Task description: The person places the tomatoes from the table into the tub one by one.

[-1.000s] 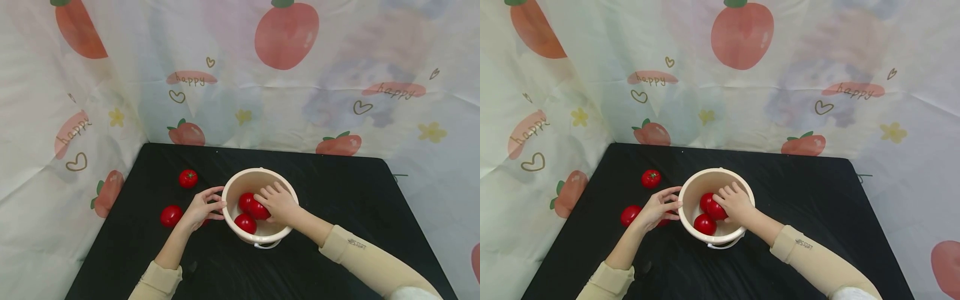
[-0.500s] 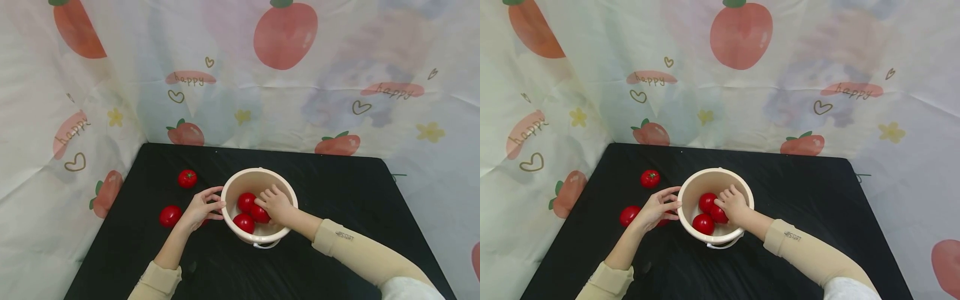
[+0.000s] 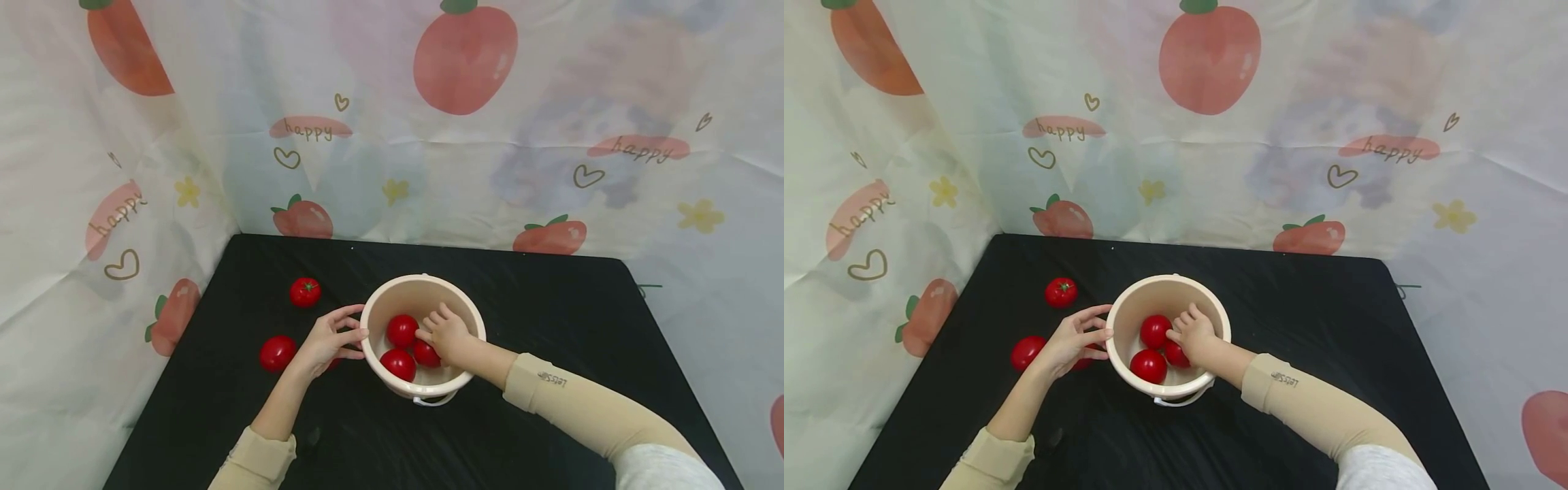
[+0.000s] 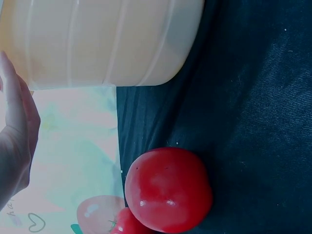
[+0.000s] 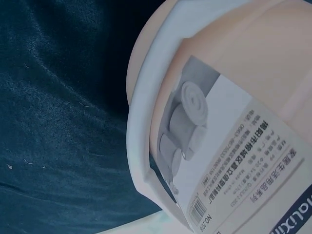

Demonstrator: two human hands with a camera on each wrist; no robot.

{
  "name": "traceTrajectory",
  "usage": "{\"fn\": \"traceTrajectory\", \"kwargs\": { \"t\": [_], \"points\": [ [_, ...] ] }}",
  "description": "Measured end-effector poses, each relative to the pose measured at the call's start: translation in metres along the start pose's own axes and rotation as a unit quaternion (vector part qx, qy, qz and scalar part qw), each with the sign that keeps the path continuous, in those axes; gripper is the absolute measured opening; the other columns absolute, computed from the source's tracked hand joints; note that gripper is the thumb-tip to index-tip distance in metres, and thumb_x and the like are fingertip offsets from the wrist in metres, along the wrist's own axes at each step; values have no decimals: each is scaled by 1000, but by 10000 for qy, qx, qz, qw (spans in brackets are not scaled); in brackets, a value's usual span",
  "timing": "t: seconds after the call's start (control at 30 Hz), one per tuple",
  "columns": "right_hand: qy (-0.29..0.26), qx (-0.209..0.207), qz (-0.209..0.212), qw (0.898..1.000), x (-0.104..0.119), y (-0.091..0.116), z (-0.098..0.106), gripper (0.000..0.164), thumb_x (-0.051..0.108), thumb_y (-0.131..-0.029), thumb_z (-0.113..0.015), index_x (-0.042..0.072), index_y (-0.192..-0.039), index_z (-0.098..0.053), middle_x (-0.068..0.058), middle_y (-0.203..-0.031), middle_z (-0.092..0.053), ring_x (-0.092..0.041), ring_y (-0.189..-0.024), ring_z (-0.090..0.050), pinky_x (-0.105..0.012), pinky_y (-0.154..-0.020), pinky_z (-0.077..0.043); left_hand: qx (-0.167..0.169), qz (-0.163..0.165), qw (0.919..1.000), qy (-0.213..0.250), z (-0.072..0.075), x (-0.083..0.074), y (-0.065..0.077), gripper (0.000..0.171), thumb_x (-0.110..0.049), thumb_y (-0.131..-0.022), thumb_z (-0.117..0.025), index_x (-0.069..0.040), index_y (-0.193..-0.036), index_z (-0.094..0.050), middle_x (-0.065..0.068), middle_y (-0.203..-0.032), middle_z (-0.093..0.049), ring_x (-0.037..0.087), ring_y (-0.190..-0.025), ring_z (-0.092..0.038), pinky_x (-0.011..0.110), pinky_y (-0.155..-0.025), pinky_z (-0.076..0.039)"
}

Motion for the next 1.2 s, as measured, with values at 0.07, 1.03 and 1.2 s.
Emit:
{"fn": "traceTrajectory", "kwargs": {
  "t": [0.07,1.03,1.2],
  "points": [
    [14,-115,-26,9999,-1,3,4,62,53,-68,-69,32,-122,-46,3,-112,-50,-17,-107,-42,-39,-100,-30,1,5,10000,13,0,0,0,53,-6,-82,-67,-6,-130,-46,11,-93,-59,19,-70,-64,39,-65,-56],
    [-5441,-3274,-1817,7508,-100,91,5,64,20,-82,-68,10,-136,-35,-17,-126,-44,-34,-108,-50,-53,-85,-45,80,-5,9999,137,-1,1,0,54,-5,-82,-67,-5,-131,-45,9,-92,-59,18,-69,-62,39,-65,-56],
    [-6636,-2788,-2251,6567,-101,104,-23,65,28,-88,-61,11,-140,-27,-21,-116,-52,-33,-91,-62,-42,-69,-55,64,-16,9998,174,0,0,1,54,-4,-82,-67,-5,-131,-45,9,-90,-59,18,-67,-62,38,-64,-56]
  ]
}}
Point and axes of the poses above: each hand's wrist, its own y-axis away from the middle knuckle, its own z-axis out of the back of the hand, x = y × z, the point moved 5 cm from there along -y, towards the middle knuckle
